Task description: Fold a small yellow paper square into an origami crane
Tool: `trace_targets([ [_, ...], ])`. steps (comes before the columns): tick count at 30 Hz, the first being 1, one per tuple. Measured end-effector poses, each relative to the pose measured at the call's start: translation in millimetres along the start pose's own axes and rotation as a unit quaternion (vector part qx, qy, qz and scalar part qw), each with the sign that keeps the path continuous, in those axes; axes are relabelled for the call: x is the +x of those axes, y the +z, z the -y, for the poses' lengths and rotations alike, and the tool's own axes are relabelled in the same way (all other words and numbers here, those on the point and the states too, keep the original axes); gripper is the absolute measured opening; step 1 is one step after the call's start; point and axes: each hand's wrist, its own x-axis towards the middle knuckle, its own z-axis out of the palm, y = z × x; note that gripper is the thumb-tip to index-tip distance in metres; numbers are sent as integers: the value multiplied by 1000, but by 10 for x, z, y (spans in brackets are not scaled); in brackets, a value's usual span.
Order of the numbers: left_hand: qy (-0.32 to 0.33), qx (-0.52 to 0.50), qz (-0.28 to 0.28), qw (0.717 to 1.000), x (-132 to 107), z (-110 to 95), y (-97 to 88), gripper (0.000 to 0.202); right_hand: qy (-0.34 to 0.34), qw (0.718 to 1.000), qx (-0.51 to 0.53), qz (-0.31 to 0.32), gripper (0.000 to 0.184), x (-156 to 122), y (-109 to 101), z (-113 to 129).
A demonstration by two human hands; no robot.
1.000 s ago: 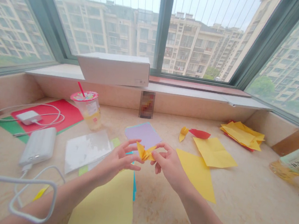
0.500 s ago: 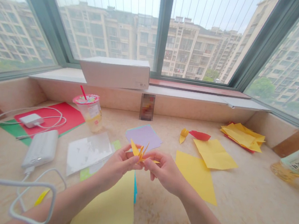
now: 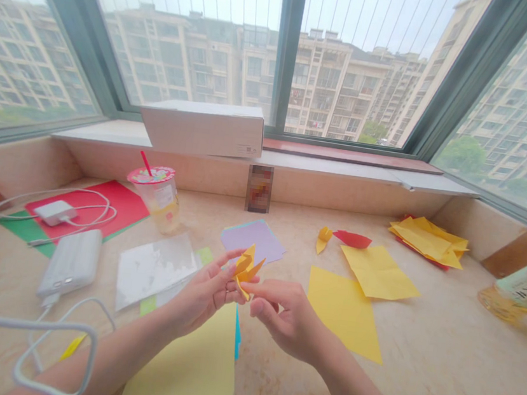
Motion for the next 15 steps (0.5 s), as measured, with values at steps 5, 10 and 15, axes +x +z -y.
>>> trace_targets([
  [5,35,108,28,993,-16,10,-9,42,57,971,-1,-231,29,16,-53,-22],
  [10,88,245,40,965,-68,35,12,28,57,985,1,-163,17,63,-88,58],
  [15,136,365,35,920,-100,116,-11,19,26,987,-30,-159,9,39,27,74],
])
